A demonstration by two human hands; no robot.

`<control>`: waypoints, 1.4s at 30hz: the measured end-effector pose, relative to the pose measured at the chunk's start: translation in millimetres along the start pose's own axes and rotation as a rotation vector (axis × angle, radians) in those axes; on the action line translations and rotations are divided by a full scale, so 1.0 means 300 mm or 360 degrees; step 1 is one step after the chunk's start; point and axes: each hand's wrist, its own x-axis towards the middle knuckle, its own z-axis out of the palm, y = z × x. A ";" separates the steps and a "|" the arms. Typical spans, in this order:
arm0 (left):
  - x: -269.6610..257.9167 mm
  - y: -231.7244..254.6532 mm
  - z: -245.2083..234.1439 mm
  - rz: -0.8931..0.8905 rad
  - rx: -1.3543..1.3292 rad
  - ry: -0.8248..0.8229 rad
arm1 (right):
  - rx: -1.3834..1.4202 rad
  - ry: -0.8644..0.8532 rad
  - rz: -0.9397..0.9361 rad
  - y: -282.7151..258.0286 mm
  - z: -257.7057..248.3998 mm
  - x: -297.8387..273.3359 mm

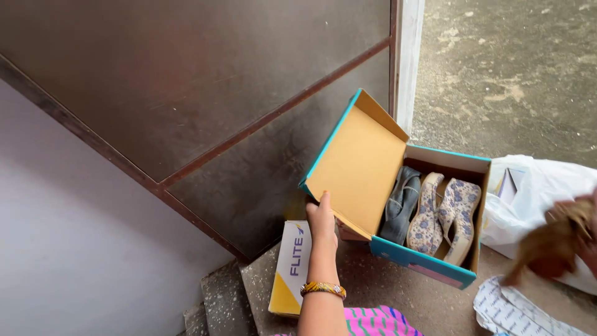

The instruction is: Organizing various pairs of shoes and sandals into shoeboxes.

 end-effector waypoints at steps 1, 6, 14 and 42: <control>-0.034 0.033 0.009 0.0013 -0.0005 -0.0003 | 0.0121 -0.0049 -0.0127 0.008 0.191 -0.057; -0.139 0.132 0.047 0.0403 -0.0143 0.0184 | 0.0482 -0.0476 -0.0487 -0.136 1.038 -0.486; -0.085 0.123 0.074 0.0650 0.0047 0.0280 | -0.1667 -0.0957 -0.2108 0.342 1.435 -0.630; -0.174 0.108 0.166 0.1151 0.0235 0.0000 | -0.0899 -0.0728 -0.0472 0.198 1.116 -0.442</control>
